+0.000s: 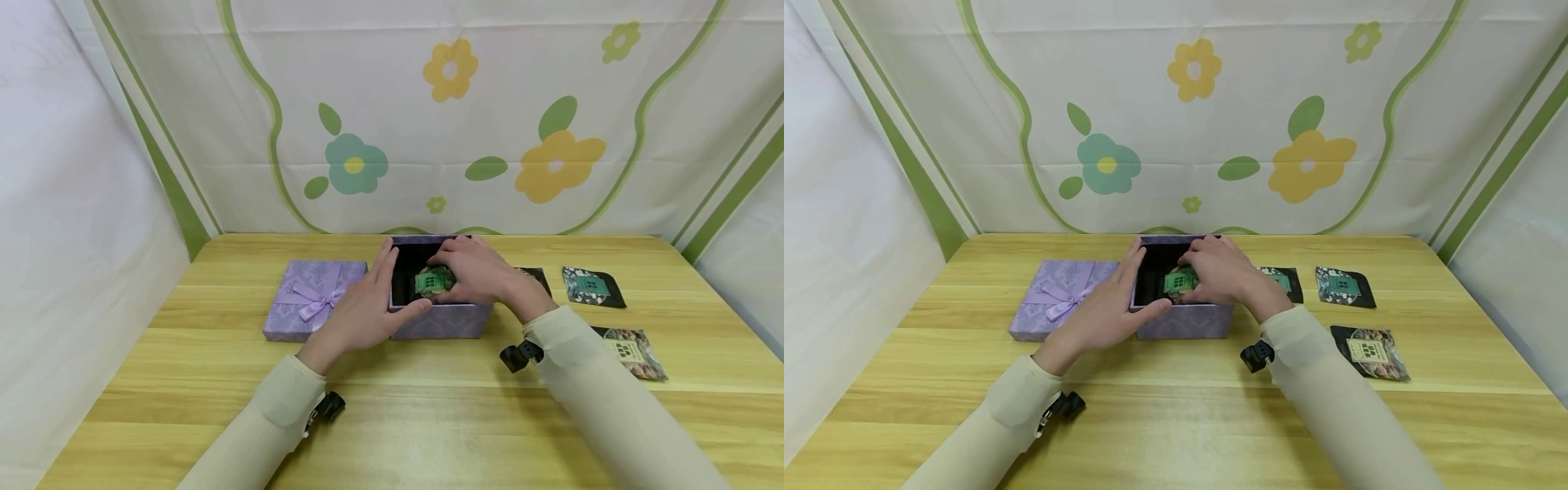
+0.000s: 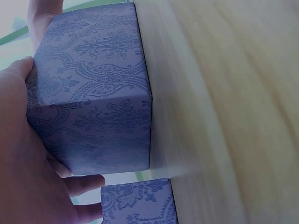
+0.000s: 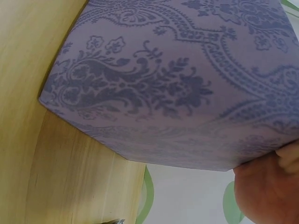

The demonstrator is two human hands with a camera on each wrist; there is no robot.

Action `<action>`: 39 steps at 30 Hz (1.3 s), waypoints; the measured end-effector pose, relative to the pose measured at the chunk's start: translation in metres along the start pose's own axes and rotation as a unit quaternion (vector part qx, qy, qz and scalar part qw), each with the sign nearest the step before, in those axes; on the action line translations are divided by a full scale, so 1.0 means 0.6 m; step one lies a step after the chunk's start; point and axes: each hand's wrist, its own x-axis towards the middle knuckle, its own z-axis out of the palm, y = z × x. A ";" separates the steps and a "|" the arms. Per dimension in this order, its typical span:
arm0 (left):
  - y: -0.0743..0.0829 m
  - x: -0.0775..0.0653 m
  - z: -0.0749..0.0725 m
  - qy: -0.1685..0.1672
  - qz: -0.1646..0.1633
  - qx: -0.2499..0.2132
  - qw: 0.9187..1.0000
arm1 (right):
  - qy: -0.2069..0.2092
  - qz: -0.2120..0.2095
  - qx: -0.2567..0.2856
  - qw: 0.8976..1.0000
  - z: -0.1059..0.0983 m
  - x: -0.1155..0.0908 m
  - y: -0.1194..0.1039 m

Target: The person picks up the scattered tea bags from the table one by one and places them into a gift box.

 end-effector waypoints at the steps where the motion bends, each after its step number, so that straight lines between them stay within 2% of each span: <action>1: 0.000 0.000 0.000 0.000 0.000 0.001 1.000 | -0.001 0.001 0.001 1.000 0.000 0.000 0.000; 5: -0.001 0.000 0.000 -0.001 0.000 0.002 1.000 | 0.004 0.003 0.025 1.000 0.001 0.001 0.002; 9: 0.000 -0.002 0.000 -0.001 0.001 0.001 1.000 | 0.028 -0.006 0.085 0.996 0.005 -0.003 0.009; 14: 0.002 -0.003 0.000 -0.003 -0.002 0.002 1.000 | 0.056 -0.004 0.199 0.978 0.004 -0.014 0.019; 18: 0.002 -0.003 -0.001 -0.002 -0.003 -0.001 1.000 | 0.090 0.010 0.250 0.964 -0.008 -0.032 0.026; 25: 0.003 -0.003 -0.002 0.000 -0.003 -0.006 1.000 | 0.131 0.028 0.248 0.959 -0.026 -0.067 0.043; 33: 0.000 -0.004 0.001 0.004 0.000 -0.002 1.000 | 0.149 0.024 0.243 0.958 -0.027 -0.122 0.073; 39: -0.002 -0.003 0.001 0.008 -0.002 -0.001 1.000 | 0.153 0.048 0.229 0.960 -0.029 -0.162 0.095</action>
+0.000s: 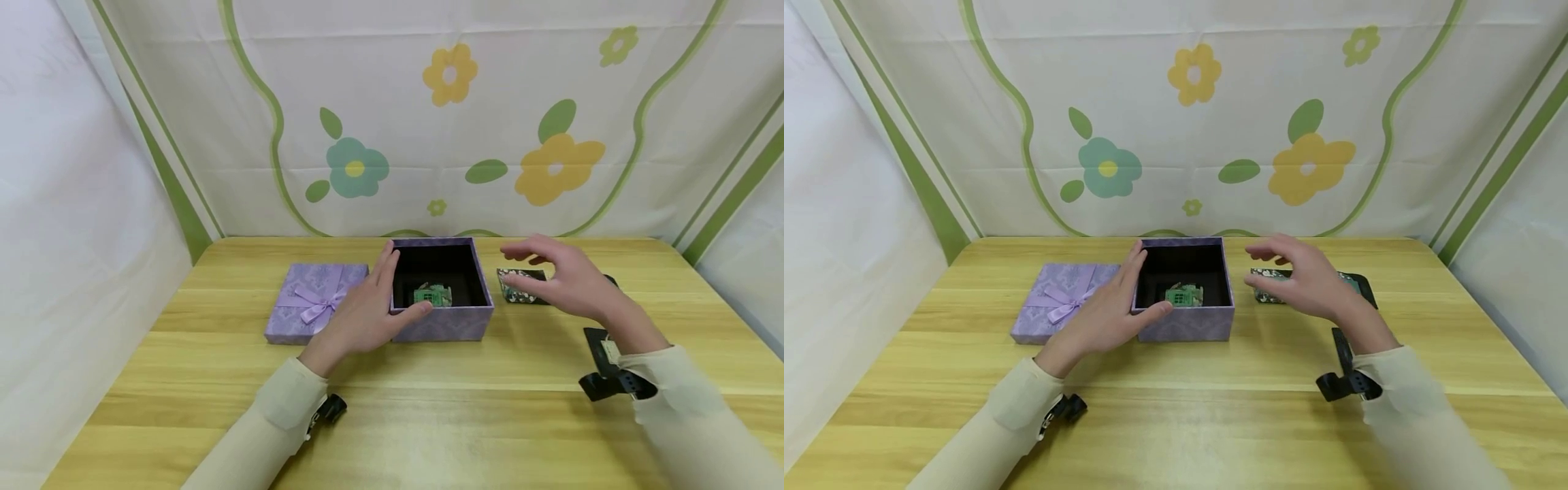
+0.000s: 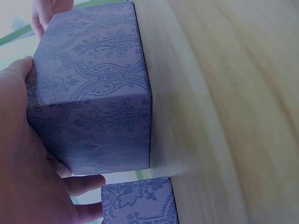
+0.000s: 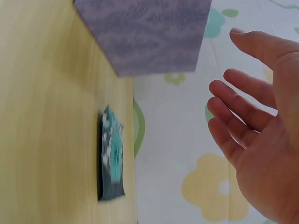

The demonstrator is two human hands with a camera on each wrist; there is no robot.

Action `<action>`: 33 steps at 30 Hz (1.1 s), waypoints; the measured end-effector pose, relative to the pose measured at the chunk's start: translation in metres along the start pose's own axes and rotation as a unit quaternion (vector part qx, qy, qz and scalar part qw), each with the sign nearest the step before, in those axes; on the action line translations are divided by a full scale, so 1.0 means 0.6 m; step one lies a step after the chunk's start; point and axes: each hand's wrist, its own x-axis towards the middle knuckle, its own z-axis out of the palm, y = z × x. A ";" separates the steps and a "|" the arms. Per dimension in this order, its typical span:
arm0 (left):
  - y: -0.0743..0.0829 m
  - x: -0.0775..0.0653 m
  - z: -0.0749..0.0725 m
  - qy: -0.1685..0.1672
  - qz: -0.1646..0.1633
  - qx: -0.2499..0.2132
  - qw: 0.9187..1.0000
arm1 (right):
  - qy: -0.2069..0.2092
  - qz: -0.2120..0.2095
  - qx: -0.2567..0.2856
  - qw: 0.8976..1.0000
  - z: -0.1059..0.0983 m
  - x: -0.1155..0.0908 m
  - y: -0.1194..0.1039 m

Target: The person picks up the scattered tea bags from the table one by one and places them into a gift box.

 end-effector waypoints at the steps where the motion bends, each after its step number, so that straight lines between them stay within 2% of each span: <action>1: 0.000 0.000 0.000 -0.001 -0.001 -0.001 1.000 | 0.004 0.006 -0.003 1.000 -0.003 -0.006 0.004; 12: 0.003 0.004 0.003 -0.003 0.000 -0.001 1.000 | 0.039 0.073 -0.033 0.996 -0.045 -0.089 0.059; 19: 0.003 0.001 0.001 -0.002 0.001 -0.003 1.000 | 0.056 0.086 -0.048 0.994 -0.067 -0.137 0.102; 23: 0.002 0.000 0.001 0.001 0.003 -0.001 1.000 | 0.049 0.090 -0.055 0.993 -0.076 -0.164 0.124; 33: 0.002 -0.001 -0.001 0.003 0.002 -0.001 1.000 | 0.032 0.142 -0.077 0.986 -0.090 -0.210 0.169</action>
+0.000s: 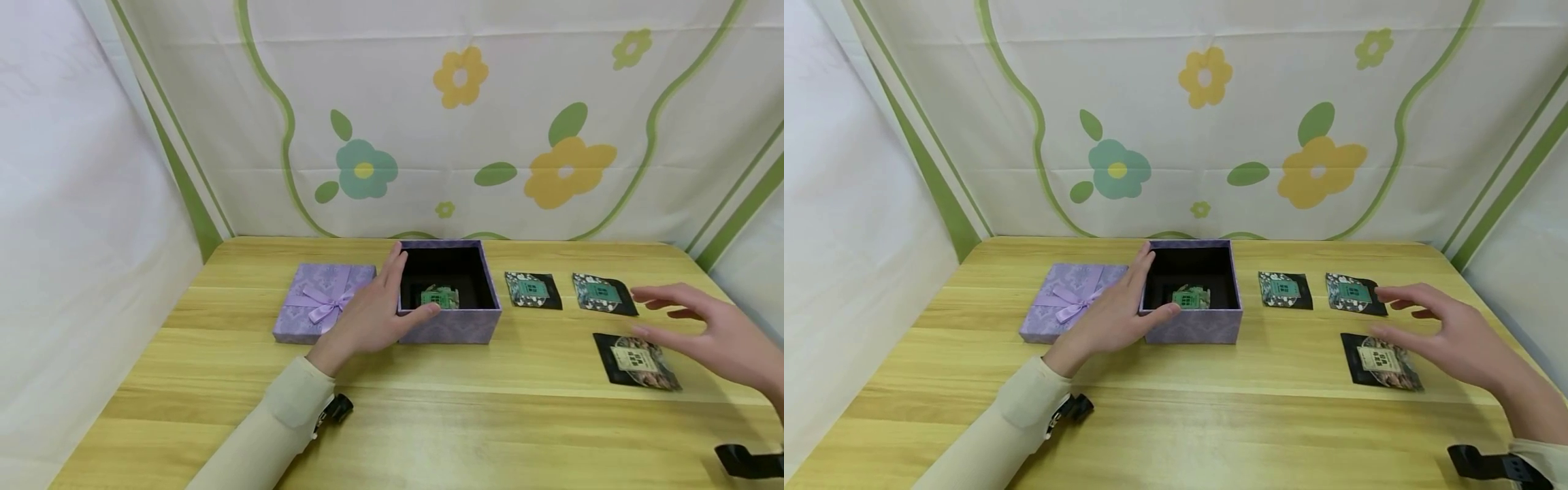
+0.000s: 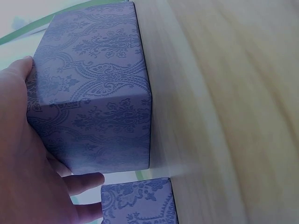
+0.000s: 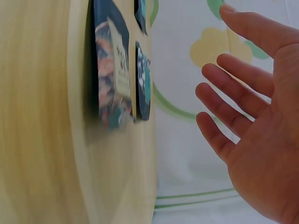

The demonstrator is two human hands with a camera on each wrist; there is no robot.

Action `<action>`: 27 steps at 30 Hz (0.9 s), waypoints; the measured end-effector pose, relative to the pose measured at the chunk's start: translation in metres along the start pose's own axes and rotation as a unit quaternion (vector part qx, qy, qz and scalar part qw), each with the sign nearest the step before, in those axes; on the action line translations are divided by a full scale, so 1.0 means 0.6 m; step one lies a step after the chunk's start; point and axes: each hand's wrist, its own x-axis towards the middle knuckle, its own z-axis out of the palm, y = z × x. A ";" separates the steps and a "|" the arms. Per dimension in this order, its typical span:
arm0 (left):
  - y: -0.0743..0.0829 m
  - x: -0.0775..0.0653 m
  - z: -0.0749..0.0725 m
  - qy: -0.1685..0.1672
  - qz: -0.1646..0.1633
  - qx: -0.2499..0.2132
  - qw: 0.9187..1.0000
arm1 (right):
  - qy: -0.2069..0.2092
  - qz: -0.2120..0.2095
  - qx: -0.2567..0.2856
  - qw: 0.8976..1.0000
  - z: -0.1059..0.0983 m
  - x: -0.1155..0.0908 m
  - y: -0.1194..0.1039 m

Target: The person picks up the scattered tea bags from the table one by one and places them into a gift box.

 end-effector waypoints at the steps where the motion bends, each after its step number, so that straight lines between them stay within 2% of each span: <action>1: 0.000 0.000 0.000 0.001 0.001 0.001 1.000 | -0.002 0.004 -0.001 1.000 0.000 -0.002 0.004; 8: -0.001 0.000 0.001 0.000 0.003 0.000 1.000 | -0.020 0.011 -0.012 1.000 0.003 -0.012 0.031; 19: 0.000 -0.001 0.001 -0.003 -0.001 -0.001 1.000 | -0.122 0.023 -0.026 0.992 0.022 -0.014 0.056; 22: -0.001 0.000 0.001 -0.004 0.000 -0.002 1.000 | -0.136 0.031 -0.031 0.990 0.028 -0.014 0.060; 27: -0.002 0.000 0.001 -0.003 0.000 -0.002 1.000 | -0.147 0.025 -0.008 0.989 0.040 -0.015 0.068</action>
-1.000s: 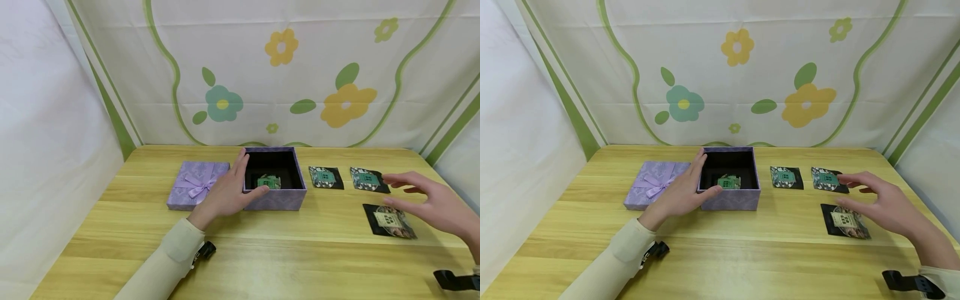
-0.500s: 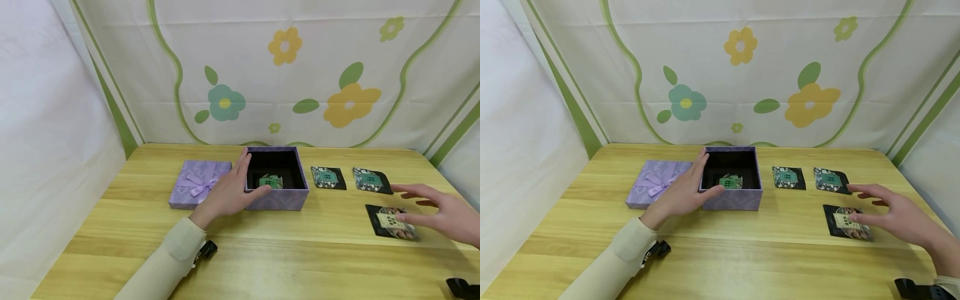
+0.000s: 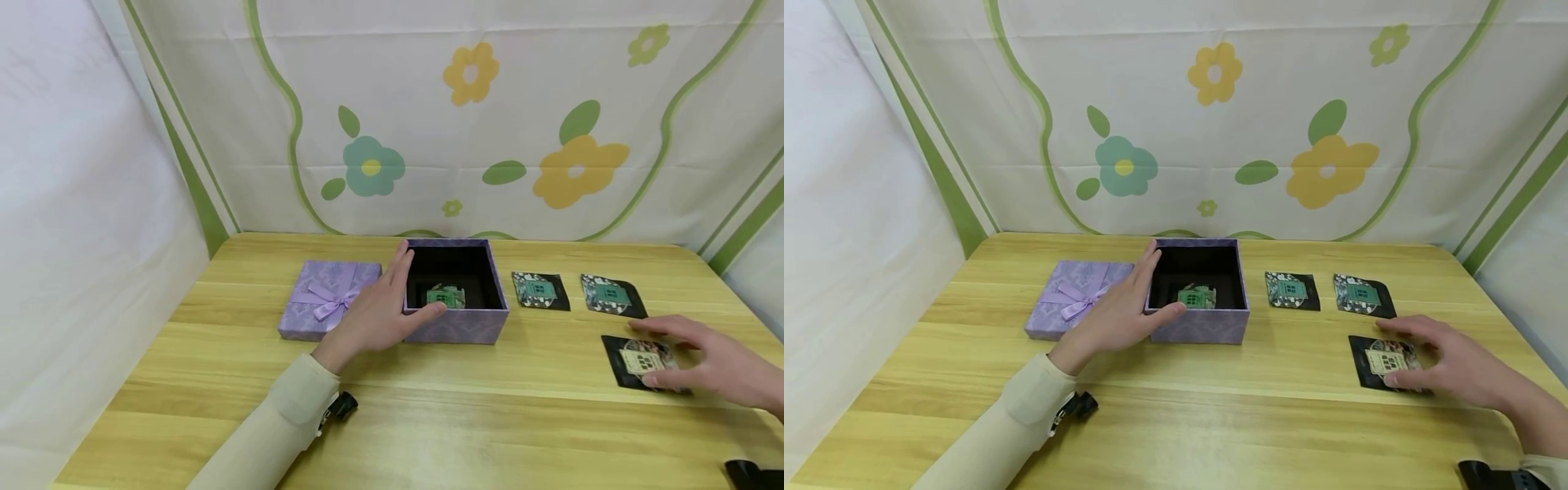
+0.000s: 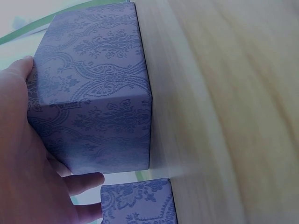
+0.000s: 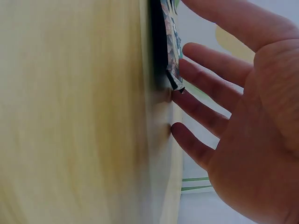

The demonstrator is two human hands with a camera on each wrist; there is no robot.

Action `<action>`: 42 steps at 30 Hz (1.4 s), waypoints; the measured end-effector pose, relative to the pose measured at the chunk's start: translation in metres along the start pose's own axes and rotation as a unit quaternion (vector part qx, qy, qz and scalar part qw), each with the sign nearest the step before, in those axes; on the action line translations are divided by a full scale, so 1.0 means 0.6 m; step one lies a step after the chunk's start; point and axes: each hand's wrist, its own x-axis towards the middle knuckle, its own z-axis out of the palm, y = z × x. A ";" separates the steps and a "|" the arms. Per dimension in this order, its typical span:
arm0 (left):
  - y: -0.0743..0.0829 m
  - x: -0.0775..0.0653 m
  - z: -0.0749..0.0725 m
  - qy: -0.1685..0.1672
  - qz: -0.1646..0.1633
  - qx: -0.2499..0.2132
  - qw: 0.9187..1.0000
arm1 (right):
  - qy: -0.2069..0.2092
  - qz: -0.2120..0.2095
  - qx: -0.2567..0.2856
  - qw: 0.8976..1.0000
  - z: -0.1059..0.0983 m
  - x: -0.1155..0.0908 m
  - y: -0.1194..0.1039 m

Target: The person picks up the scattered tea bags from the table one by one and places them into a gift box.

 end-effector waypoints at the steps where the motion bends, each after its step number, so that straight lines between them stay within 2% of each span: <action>1: 0.000 0.000 0.000 0.000 -0.001 0.000 1.000 | 0.004 -0.007 0.004 1.000 0.002 -0.001 0.002; 7: 0.003 0.000 -0.001 -0.003 -0.006 0.000 1.000 | 0.019 -0.053 0.000 0.998 0.009 -0.005 0.005; 12: 0.003 0.000 -0.001 -0.002 -0.007 -0.004 1.000 | 0.006 -0.049 -0.007 0.999 0.004 -0.004 -0.001; 26: 0.002 0.001 0.000 0.004 -0.007 0.002 1.000 | 0.024 -0.077 -0.032 0.996 0.005 -0.010 -0.001; 36: 0.002 0.001 -0.002 -0.001 -0.005 0.003 1.000 | 0.010 -0.069 -0.032 0.997 0.000 -0.005 -0.001; 42: 0.002 0.001 -0.001 0.002 -0.008 0.003 1.000 | 0.038 -0.075 -0.047 0.995 -0.005 -0.003 0.000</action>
